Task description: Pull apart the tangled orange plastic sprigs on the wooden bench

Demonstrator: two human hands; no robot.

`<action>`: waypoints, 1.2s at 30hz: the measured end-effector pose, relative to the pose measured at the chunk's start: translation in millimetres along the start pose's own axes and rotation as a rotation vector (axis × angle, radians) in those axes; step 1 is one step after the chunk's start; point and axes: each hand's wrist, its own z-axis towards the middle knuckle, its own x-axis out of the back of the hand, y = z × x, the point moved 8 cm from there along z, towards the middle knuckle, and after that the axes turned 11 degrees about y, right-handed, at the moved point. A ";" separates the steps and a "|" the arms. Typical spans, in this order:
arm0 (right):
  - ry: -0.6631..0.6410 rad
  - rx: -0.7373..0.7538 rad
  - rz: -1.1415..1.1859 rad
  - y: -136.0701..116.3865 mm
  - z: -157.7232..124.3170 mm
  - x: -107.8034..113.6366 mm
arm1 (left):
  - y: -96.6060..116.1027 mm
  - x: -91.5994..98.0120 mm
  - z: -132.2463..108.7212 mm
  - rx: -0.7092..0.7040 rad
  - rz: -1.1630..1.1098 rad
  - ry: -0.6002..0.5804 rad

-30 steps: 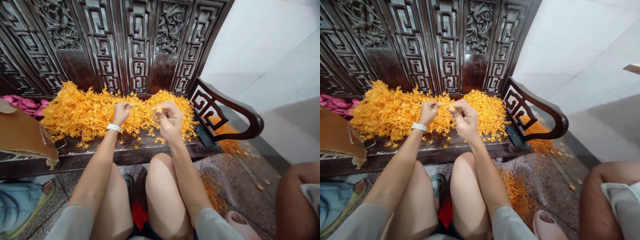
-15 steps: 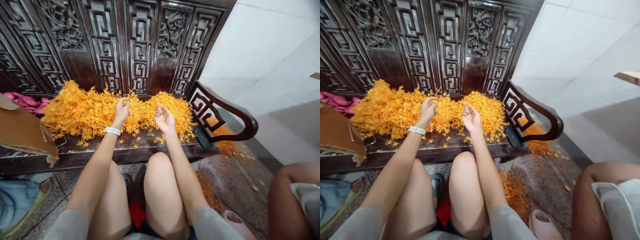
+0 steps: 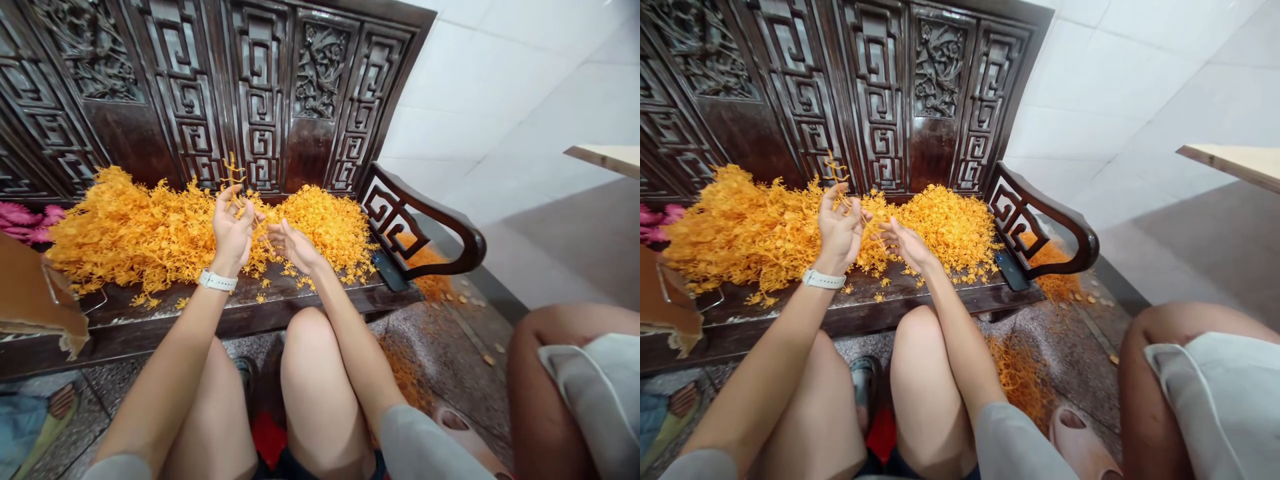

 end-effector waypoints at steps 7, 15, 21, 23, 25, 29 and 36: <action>0.198 0.197 0.098 -18.3 8.1 15.6 | -6.4 -25.9 -19.8 0.074 0.130 -0.232; 0.257 0.401 0.197 -38.7 -0.5 29.6 | -15.8 -22.6 -26.8 0.095 0.240 -0.194; 0.341 0.456 0.295 -45.0 -4.8 39.0 | -22.7 -20.6 -30.9 0.321 0.198 -0.147; 0.351 0.458 0.290 -44.6 -4.1 41.6 | -22.8 -25.5 -36.4 0.454 0.143 -0.207; 0.356 0.468 0.276 -44.6 -4.1 43.3 | -22.2 -30.8 -41.8 0.581 0.079 -0.295; 0.352 0.492 0.244 -46.9 -7.3 41.5 | -28.6 -32.8 -47.9 0.773 0.018 -0.432; 0.292 0.515 -0.043 -54.3 -16.9 19.3 | -47.1 -23.0 -49.7 0.699 0.276 -0.357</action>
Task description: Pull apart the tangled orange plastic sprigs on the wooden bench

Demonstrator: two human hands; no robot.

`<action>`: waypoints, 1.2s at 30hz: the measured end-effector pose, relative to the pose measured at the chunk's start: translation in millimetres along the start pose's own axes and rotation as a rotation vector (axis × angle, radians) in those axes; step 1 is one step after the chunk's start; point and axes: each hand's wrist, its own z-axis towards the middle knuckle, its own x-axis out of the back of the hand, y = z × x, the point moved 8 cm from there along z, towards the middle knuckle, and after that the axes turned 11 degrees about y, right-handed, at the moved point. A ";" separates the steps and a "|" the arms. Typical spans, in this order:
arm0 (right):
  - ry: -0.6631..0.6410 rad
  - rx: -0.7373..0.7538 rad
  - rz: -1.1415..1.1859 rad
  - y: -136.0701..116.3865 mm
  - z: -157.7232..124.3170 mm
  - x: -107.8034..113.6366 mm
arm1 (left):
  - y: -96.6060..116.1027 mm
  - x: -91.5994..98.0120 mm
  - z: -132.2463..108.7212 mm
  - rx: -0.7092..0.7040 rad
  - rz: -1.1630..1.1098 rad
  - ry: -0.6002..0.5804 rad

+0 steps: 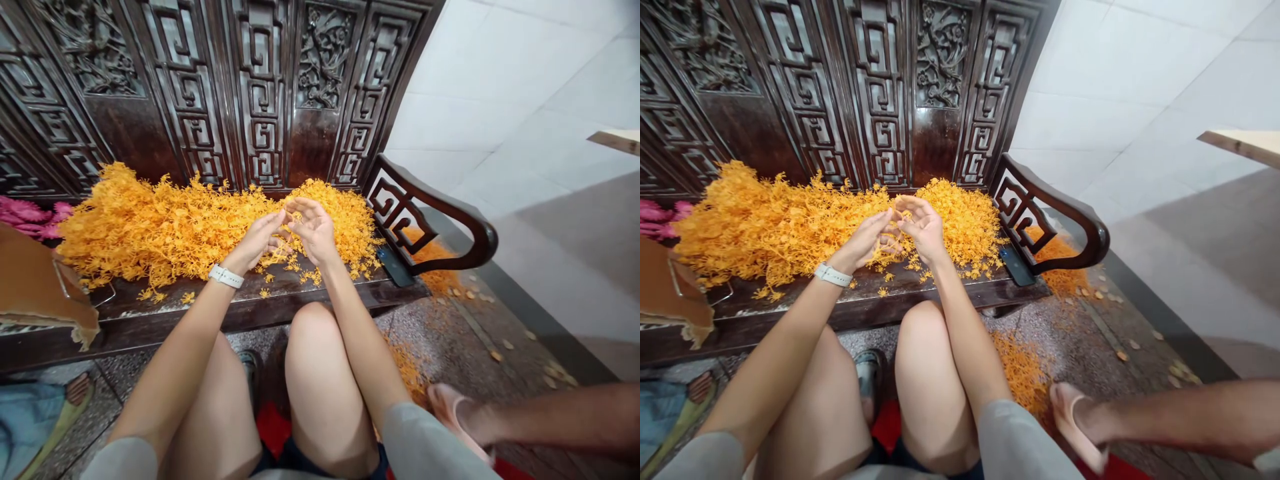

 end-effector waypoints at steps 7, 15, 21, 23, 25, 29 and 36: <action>-0.084 0.259 -0.397 -12.3 -4.1 -7.2 | 8.3 -3.7 -0.5 -0.192 0.104 0.035; 0.006 0.170 -0.529 14.1 2.3 15.5 | 13.0 12.6 6.7 -0.257 0.017 0.206; -0.106 0.045 -0.425 28.9 2.1 9.4 | 5.1 21.8 14.7 -0.259 0.040 0.249; -0.078 0.031 -0.354 27.0 3.8 9.9 | 2.4 24.8 15.2 -0.264 0.072 0.283; -0.051 0.018 -0.335 26.5 5.3 10.9 | 0.9 26.4 15.2 -0.280 0.113 0.310; -0.032 -0.069 -0.299 34.2 5.9 12.1 | 0.3 25.1 16.1 -0.309 0.151 0.298; -0.070 -0.164 -0.232 41.2 3.2 9.8 | 2.9 23.1 18.8 -0.282 0.116 0.214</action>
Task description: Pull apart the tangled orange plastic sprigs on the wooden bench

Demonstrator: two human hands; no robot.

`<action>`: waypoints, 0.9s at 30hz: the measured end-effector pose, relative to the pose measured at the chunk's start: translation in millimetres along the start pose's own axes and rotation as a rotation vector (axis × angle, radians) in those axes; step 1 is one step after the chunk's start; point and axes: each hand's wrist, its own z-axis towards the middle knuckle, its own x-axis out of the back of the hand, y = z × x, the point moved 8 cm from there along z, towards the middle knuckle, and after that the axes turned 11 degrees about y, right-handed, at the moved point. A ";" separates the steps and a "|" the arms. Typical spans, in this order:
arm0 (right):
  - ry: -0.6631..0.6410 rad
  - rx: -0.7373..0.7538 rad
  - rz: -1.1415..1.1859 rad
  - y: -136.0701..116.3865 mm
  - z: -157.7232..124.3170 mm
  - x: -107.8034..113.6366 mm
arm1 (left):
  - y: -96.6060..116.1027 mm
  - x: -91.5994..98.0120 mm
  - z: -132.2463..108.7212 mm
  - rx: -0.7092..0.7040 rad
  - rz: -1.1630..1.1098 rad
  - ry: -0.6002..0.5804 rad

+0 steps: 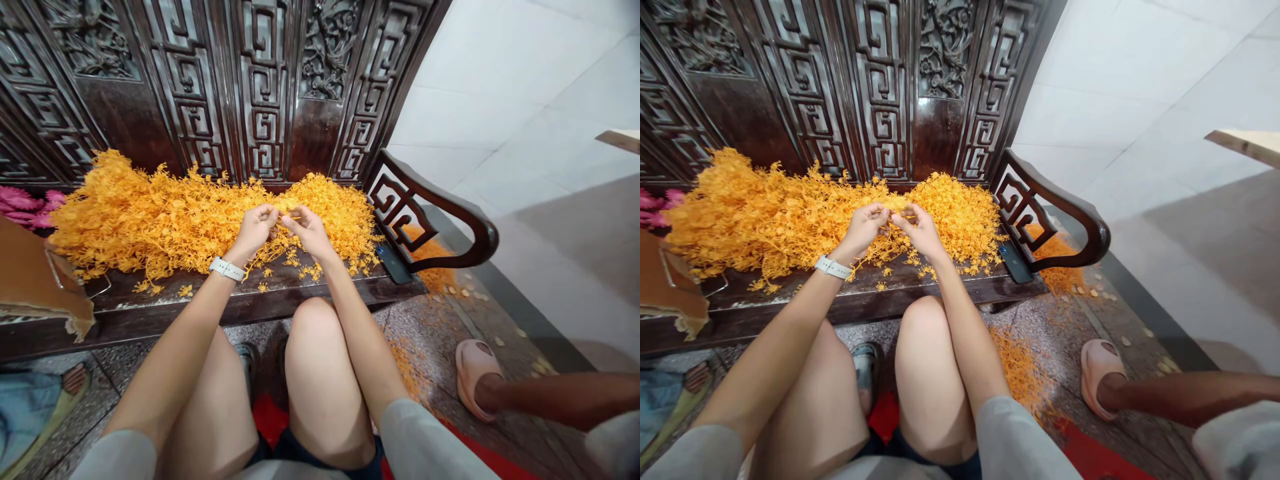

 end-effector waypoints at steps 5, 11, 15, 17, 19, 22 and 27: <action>-0.097 -0.008 0.007 -0.6 -4.0 -9.7 | 3.9 -1.0 -0.1 -0.065 0.022 -0.041; -0.021 0.120 -0.032 -8.9 -0.7 -6.2 | 8.1 1.1 0.9 -0.140 0.099 -0.005; 0.004 0.116 -0.076 -8.0 1.2 -4.1 | 7.7 3.2 1.9 -0.138 0.108 0.025; -0.009 0.104 -0.064 -7.9 0.4 -5.8 | 7.8 1.8 1.7 -0.157 0.136 0.004; -0.018 0.081 -0.038 -7.2 -0.5 -7.2 | 11.1 -0.7 0.4 -0.221 0.166 -0.024; -0.006 0.036 -0.036 -2.2 0.0 -6.2 | 14.3 1.6 -1.2 -0.272 0.158 0.032; -0.076 0.133 -0.234 -6.9 -1.5 -12.8 | 13.6 7.3 -1.0 -0.283 0.165 0.170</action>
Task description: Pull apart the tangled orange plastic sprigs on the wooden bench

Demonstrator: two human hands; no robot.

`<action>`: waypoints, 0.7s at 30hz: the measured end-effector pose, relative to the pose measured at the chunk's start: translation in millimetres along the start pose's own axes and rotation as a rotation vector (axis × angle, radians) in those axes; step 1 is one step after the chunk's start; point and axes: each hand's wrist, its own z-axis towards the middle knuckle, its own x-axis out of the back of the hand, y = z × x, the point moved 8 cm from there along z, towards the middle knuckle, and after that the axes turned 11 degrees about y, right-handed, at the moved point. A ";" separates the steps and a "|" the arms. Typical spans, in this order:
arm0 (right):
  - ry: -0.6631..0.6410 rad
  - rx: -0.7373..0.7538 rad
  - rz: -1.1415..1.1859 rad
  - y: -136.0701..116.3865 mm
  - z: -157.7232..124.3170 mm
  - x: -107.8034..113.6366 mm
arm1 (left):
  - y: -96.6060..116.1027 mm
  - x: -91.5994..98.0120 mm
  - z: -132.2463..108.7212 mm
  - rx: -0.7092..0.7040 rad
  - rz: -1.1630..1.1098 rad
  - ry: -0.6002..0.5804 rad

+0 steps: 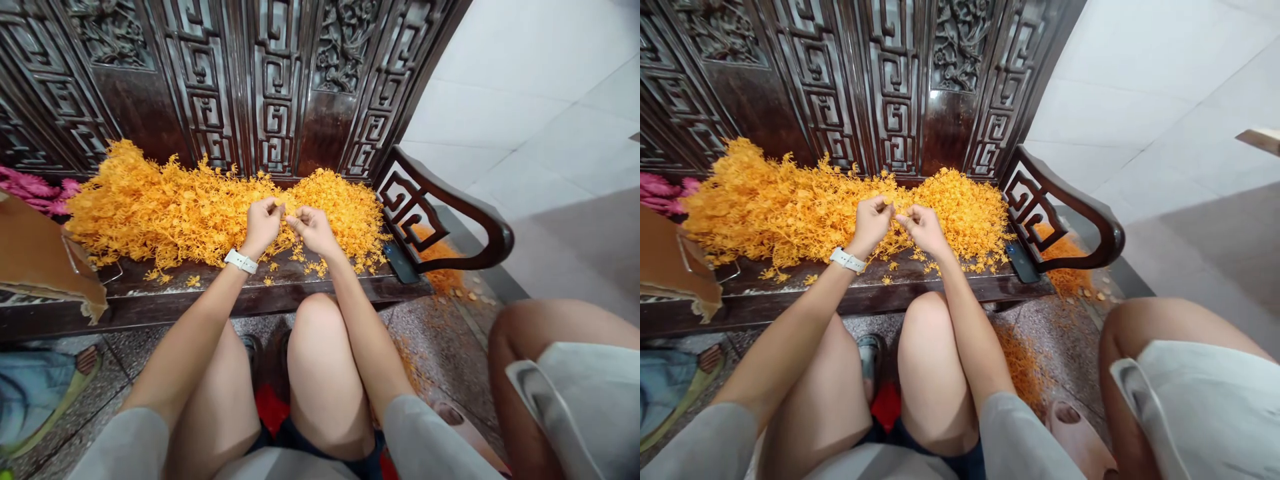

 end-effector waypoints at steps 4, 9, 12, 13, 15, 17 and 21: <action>-0.109 0.316 -0.280 -63.5 -24.1 -13.2 | -17.0 12.7 14.3 0.086 0.087 0.151; -1.099 0.344 0.226 -155.7 -130.3 -53.4 | -57.7 47.6 28.8 0.461 -0.066 0.358; -1.414 0.197 0.647 -170.1 -153.4 -37.6 | -59.8 55.0 29.8 0.494 -0.173 0.288; -1.233 0.147 0.772 -163.4 -131.1 -31.8 | -59.0 57.7 28.4 0.502 -0.192 0.288; -0.522 0.053 0.952 -125.7 -62.5 -5.7 | -57.6 59.9 25.0 0.529 -0.226 0.294; 0.059 -0.126 1.043 -72.0 -23.3 20.7 | -56.1 56.8 22.3 0.553 -0.263 0.289; 0.284 -0.527 1.239 -17.4 -11.6 8.3 | -55.0 43.6 18.3 0.569 -0.245 0.227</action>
